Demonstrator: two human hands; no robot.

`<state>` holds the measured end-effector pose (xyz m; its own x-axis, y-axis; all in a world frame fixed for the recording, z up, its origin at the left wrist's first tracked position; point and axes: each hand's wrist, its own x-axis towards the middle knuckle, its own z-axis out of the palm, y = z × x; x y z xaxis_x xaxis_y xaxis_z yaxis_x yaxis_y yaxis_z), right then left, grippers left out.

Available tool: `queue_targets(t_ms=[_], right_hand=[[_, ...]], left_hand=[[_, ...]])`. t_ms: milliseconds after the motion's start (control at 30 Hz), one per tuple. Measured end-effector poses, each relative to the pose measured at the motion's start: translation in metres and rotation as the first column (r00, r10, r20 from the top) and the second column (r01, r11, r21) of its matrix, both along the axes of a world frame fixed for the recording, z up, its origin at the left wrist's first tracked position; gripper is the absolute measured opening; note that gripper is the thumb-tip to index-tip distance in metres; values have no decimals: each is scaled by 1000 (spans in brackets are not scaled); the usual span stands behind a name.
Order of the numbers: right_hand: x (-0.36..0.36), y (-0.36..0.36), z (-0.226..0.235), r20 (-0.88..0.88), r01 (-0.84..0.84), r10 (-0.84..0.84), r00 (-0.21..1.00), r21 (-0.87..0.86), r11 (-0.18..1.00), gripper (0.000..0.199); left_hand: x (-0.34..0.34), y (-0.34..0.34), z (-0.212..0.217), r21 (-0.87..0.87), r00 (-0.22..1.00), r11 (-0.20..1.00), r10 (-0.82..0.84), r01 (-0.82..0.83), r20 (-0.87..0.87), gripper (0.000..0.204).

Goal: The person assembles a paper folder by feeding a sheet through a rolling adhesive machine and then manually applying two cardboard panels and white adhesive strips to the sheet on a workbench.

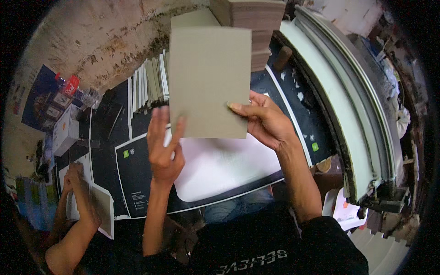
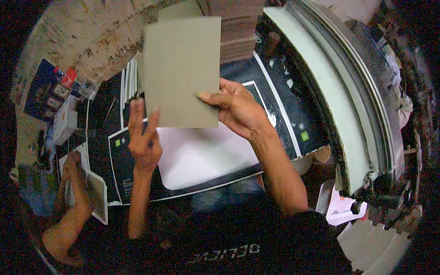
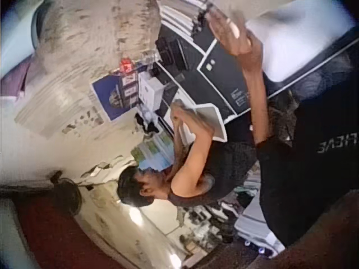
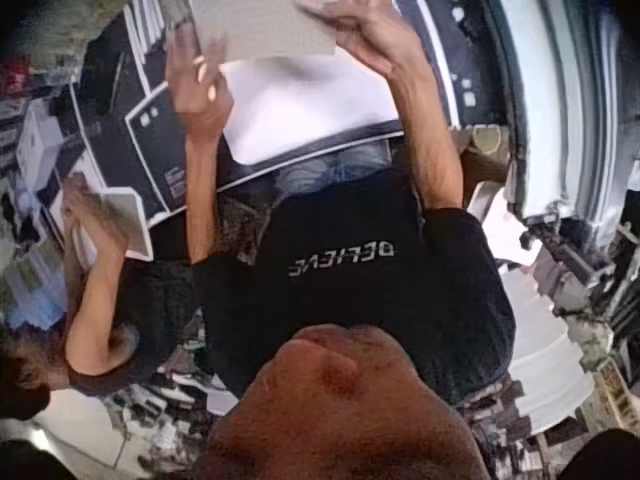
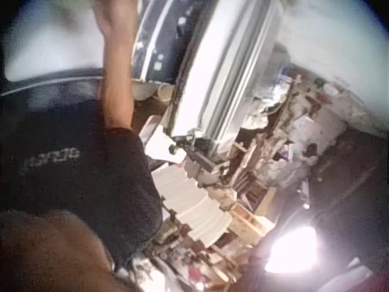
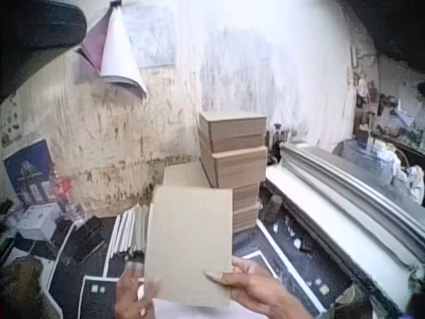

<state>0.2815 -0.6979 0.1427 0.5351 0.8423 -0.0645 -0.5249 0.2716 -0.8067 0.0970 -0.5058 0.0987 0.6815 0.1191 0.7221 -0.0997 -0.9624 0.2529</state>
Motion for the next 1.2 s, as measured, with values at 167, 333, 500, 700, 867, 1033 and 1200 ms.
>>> queue_targets(t_ms=[167, 333, 500, 700, 867, 1033, 1200], right_hand=[[-33, -6, -19, 199, -82, 116, 973, -172, 982, 41], [-59, -8, -20, 268, -116, 203, 942, -308, 944, 50], [-56, -12, -33, 620, 195, 284, 731, -589, 784, 48], [-50, -6, -67, 661, 235, 367, 655, -640, 732, 39], [-50, -2, -71, 638, 200, 435, 635, -680, 705, 35], [-47, 2, -74, 627, 215, 465, 625, -711, 670, 38], [-48, 0, -76, 646, 221, 454, 613, -692, 687, 38]], left_hand=[[-41, -43, 14, -935, 989, 323, -29, 148, 146, 75], [-70, -59, 9, -840, 984, 528, 179, -120, -29, 44], [-68, -72, -26, -931, 971, 318, 213, -178, -113, 44], [-63, -68, -44, -874, 925, 348, 291, -339, -243, 61], [-77, -61, -55, -653, 837, 525, 308, -546, -453, 80], [-78, -59, -61, -588, 823, 586, 300, -558, -482, 87], [-76, -62, -63, -550, 800, 596, 314, -585, -511, 89]])
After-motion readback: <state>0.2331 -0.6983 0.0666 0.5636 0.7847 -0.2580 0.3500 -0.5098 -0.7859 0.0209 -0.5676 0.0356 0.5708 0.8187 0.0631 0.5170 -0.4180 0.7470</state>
